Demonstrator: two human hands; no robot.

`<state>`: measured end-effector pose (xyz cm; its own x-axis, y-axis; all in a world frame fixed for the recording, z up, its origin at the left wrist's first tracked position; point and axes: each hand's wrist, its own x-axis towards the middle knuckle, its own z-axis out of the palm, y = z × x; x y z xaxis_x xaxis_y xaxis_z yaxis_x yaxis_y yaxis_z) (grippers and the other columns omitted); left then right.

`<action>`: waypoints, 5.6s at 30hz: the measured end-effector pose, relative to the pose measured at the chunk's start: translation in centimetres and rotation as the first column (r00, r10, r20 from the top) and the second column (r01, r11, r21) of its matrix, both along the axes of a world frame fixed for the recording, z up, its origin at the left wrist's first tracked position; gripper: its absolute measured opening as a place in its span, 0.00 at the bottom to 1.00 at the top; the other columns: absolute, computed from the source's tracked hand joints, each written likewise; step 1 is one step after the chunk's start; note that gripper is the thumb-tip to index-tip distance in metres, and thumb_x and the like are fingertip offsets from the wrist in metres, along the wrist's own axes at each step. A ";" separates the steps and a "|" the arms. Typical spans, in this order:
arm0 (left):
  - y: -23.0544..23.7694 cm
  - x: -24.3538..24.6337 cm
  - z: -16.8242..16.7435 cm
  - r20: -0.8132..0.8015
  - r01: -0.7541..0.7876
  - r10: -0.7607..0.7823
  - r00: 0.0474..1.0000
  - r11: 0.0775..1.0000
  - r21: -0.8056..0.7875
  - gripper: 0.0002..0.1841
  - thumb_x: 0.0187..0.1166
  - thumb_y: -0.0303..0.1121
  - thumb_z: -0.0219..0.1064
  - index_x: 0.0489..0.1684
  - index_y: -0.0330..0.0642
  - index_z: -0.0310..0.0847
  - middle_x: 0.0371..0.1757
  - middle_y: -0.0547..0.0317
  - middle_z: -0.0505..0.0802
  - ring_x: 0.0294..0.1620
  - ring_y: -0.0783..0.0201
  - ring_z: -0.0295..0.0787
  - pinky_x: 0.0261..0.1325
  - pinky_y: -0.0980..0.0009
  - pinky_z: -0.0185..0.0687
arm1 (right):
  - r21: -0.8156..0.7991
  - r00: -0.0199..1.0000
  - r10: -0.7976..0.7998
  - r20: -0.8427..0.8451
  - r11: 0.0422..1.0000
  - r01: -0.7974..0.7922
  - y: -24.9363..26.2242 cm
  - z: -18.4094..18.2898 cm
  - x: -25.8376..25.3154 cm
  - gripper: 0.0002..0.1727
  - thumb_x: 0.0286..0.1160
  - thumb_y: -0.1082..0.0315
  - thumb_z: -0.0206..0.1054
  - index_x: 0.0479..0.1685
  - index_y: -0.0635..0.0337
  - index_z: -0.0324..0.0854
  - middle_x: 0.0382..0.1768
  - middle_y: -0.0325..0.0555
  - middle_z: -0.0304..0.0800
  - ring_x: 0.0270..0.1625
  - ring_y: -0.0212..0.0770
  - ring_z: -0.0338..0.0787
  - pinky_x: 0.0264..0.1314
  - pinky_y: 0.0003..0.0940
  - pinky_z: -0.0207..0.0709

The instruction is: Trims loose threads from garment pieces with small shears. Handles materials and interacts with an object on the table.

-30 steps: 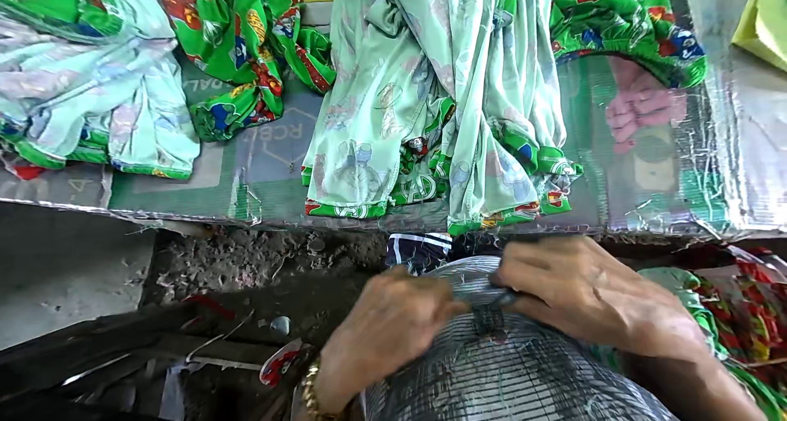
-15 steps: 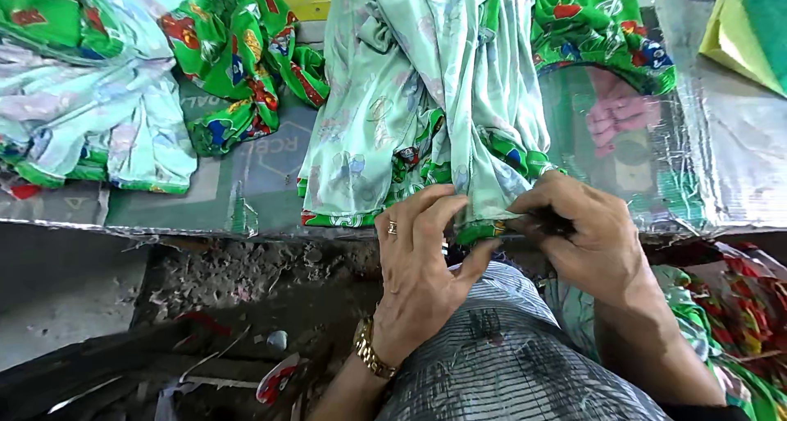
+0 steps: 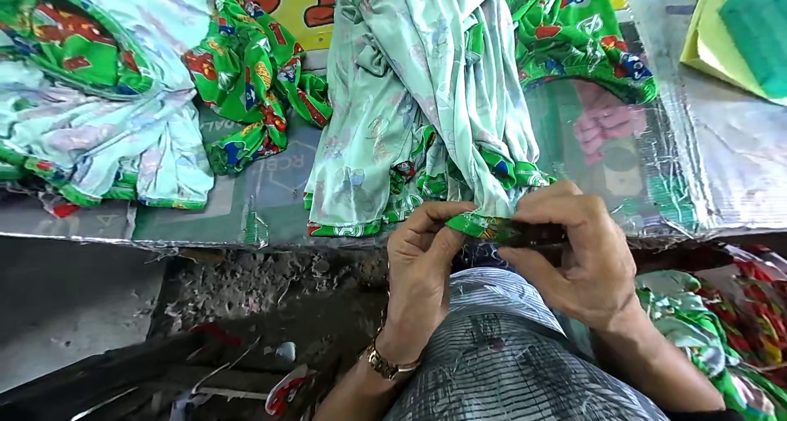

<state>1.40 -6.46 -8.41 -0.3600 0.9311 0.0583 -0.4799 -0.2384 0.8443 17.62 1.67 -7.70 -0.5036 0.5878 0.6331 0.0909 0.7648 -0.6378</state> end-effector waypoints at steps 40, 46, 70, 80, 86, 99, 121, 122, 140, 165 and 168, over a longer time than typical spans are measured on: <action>0.1 2.1 -0.8 0.450 0.136 -0.101 0.887 0.990 -0.044 0.06 0.78 0.28 0.72 0.47 0.41 0.93 0.50 0.49 0.95 0.52 0.59 0.94 0.61 0.59 0.90 | -0.019 0.984 0.045 -0.172 0.999 -0.049 0.7 -1.9 -1.1 0.07 0.75 0.71 0.74 0.44 0.60 0.82 0.43 0.39 0.89 0.50 0.27 0.90 0.54 0.19 0.85; 0.0 2.0 -0.8 0.362 0.108 -0.096 0.927 0.994 -0.012 0.08 0.78 0.28 0.72 0.49 0.41 0.93 0.54 0.49 0.94 0.52 0.60 0.94 0.60 0.62 0.91 | -0.020 0.984 0.073 -0.162 0.997 -0.077 0.8 -2.0 -0.9 0.09 0.76 0.69 0.74 0.47 0.60 0.81 0.44 0.39 0.88 0.50 0.26 0.88 0.53 0.18 0.85; 0.0 0.5 -1.4 -0.077 -0.035 0.044 0.996 0.993 0.115 0.07 0.81 0.31 0.70 0.50 0.48 0.90 0.50 0.61 0.94 0.51 0.70 0.92 0.58 0.70 0.89 | -0.129 0.998 0.052 0.048 0.991 -0.045 -0.4 -0.5 0.4 0.18 0.78 0.58 0.69 0.59 0.54 0.72 0.46 0.35 0.84 0.46 0.21 0.86 0.45 0.16 0.83; 0.0 1.4 -1.1 0.229 0.072 -0.093 0.969 0.993 0.098 0.07 0.79 0.32 0.72 0.49 0.45 0.92 0.50 0.57 0.94 0.53 0.67 0.92 0.61 0.67 0.89 | -0.045 0.993 0.034 -0.113 0.998 -0.039 -0.2 -1.0 -1.1 0.10 0.77 0.66 0.74 0.49 0.59 0.81 0.46 0.39 0.88 0.52 0.26 0.88 0.54 0.19 0.84; 0.1 1.3 -1.4 0.278 0.116 -0.137 0.951 0.989 0.092 0.07 0.78 0.31 0.73 0.48 0.45 0.92 0.51 0.57 0.94 0.54 0.65 0.92 0.63 0.65 0.88 | -0.102 0.985 0.075 -0.157 0.991 -0.092 0.2 -1.2 -1.0 0.07 0.76 0.70 0.73 0.46 0.59 0.82 0.44 0.37 0.87 0.51 0.25 0.88 0.53 0.18 0.84; 0.1 0.3 -1.1 -0.515 -0.056 0.184 0.837 0.966 0.254 0.07 0.84 0.27 0.66 0.51 0.45 0.88 0.53 0.64 0.92 0.57 0.71 0.89 0.60 0.73 0.88 | -0.151 0.977 0.135 -0.166 0.975 -0.161 0.3 -1.2 -0.3 0.11 0.74 0.69 0.75 0.49 0.59 0.82 0.46 0.37 0.88 0.51 0.25 0.88 0.52 0.17 0.85; 0.0 0.3 -1.0 -0.238 -0.038 0.078 0.968 0.985 0.167 0.08 0.82 0.29 0.68 0.53 0.46 0.90 0.51 0.62 0.93 0.51 0.71 0.91 0.57 0.72 0.89 | 0.045 0.998 0.019 -0.058 0.999 -0.016 0.4 -2.5 -0.9 0.19 0.70 0.62 0.78 0.52 0.56 0.75 0.42 0.39 0.83 0.41 0.26 0.83 0.41 0.18 0.79; 0.0 0.3 -1.0 -0.158 -0.037 0.060 0.986 0.988 0.147 0.08 0.82 0.29 0.69 0.53 0.46 0.90 0.50 0.60 0.94 0.49 0.70 0.91 0.56 0.71 0.89 | 0.114 0.999 -0.024 -0.032 0.993 0.027 0.4 -2.7 -1.0 0.15 0.71 0.65 0.76 0.48 0.57 0.77 0.40 0.42 0.83 0.39 0.29 0.83 0.39 0.19 0.77; 0.5 -1.4 0.5 -0.342 0.119 -0.088 0.935 0.990 0.072 0.10 0.83 0.28 0.64 0.57 0.47 0.84 0.41 0.65 0.92 0.40 0.76 0.89 0.48 0.76 0.88 | -0.236 0.999 0.034 -0.036 0.971 -0.041 1.5 -0.8 0.1 0.03 0.81 0.68 0.66 0.45 0.58 0.81 0.45 0.35 0.83 0.43 0.21 0.84 0.43 0.14 0.81; 0.5 0.6 1.8 -0.615 -0.004 0.083 0.785 0.992 0.129 0.11 0.83 0.22 0.61 0.60 0.37 0.79 0.32 0.66 0.89 0.30 0.79 0.84 0.37 0.83 0.84 | 0.062 1.000 -0.013 0.002 0.998 0.013 0.1 -0.2 0.4 0.13 0.75 0.61 0.76 0.48 0.58 0.82 0.36 0.39 0.82 0.35 0.24 0.81 0.36 0.15 0.74; 0.5 0.6 1.7 -0.674 -0.013 0.099 0.732 0.991 0.131 0.15 0.82 0.22 0.64 0.65 0.34 0.78 0.36 0.64 0.92 0.33 0.77 0.88 0.41 0.81 0.88 | 0.082 0.999 -0.035 -0.033 0.996 0.037 0.1 -0.4 0.0 0.04 0.79 0.70 0.70 0.41 0.62 0.86 0.32 0.41 0.85 0.35 0.25 0.83 0.37 0.16 0.75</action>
<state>2.01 -5.95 -6.74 -0.2359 0.8824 0.4070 0.2274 -0.3571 0.9060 17.60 1.74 -8.10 -0.4622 0.5502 0.6955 0.1005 0.8117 -0.5754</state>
